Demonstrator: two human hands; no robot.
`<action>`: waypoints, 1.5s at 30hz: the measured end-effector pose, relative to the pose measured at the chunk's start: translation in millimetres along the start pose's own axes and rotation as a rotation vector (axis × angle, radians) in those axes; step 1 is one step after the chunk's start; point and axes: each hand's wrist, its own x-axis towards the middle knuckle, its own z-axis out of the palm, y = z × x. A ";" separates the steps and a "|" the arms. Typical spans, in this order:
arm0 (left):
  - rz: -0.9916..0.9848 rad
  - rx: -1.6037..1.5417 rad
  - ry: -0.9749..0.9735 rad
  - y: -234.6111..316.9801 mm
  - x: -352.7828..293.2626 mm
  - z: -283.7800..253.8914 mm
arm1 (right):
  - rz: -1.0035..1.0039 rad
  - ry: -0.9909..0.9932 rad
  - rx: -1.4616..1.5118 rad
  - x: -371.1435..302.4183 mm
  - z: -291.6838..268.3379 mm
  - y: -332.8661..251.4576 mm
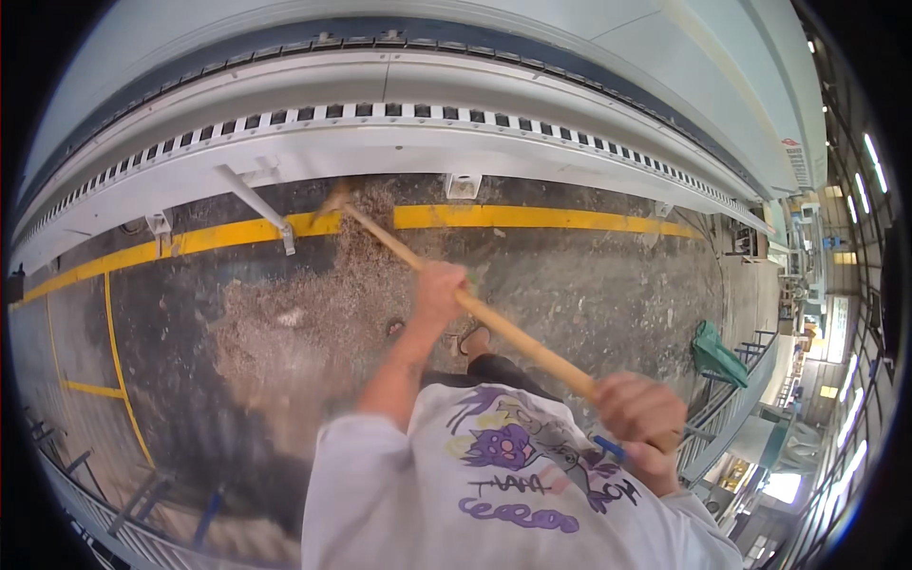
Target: Sweep debris on the floor using a broom.
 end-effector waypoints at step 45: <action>0.157 0.056 -0.723 113.7 -114.9 184.9 | 0.051 0.728 0.215 -308.5 -23.1 10.8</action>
